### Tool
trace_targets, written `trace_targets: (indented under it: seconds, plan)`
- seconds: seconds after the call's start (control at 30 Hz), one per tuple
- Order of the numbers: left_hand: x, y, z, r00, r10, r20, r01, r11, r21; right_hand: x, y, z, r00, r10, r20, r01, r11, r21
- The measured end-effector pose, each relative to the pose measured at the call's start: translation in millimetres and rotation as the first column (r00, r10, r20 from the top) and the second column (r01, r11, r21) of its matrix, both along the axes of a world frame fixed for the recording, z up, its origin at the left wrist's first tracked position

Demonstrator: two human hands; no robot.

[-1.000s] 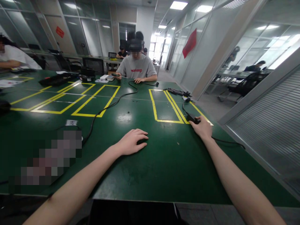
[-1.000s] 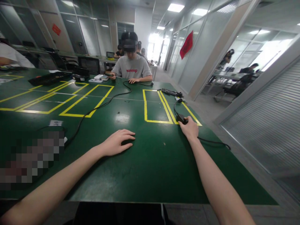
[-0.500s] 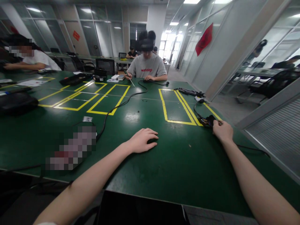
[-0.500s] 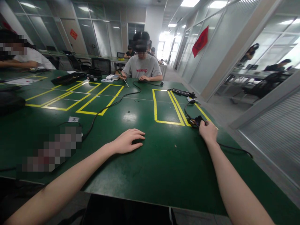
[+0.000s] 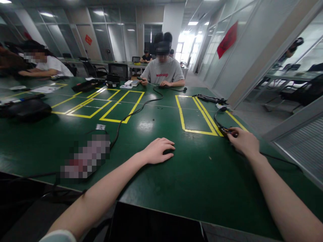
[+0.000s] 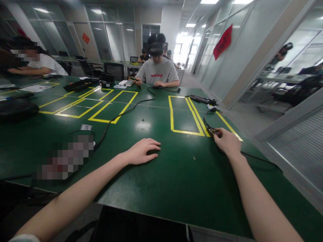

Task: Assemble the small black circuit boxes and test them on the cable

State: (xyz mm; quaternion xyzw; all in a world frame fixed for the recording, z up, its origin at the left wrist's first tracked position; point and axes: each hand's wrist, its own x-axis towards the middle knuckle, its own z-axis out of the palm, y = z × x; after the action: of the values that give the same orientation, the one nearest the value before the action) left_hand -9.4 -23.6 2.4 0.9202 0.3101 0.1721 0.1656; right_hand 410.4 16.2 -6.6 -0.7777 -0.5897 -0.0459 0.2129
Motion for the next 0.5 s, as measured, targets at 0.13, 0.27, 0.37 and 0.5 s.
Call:
trace_targets:
  seconds: [0.13, 0.27, 0.37, 0.5]
  plan:
    - [0, 0, 0.1, 1.000, -0.001, 0.005, 0.001, 1.000, -0.002, -15, -4, 10.1, 0.999, -0.043, -0.003, 0.043, 0.998, -0.049]
    - [0, 0, -0.5, 1.000, -0.004, 0.002, 0.004, 1.000, 0.001, -22, -6, 15.0, 0.994, -0.101, -0.049, 0.098, 0.994, -0.052]
    - [-1, 1, -0.8, 1.000, -0.002, 0.009, 0.002, 1.000, -0.001, -27, -6, 17.7, 0.986, -0.152, -0.062, 0.149, 0.987, -0.058]
    - [-2, 1, -0.9, 1.000, -0.002, 0.006, 0.002, 1.000, -0.007, -31, -9, 21.8, 0.981, -0.185, -0.050, 0.181, 0.980, -0.077]
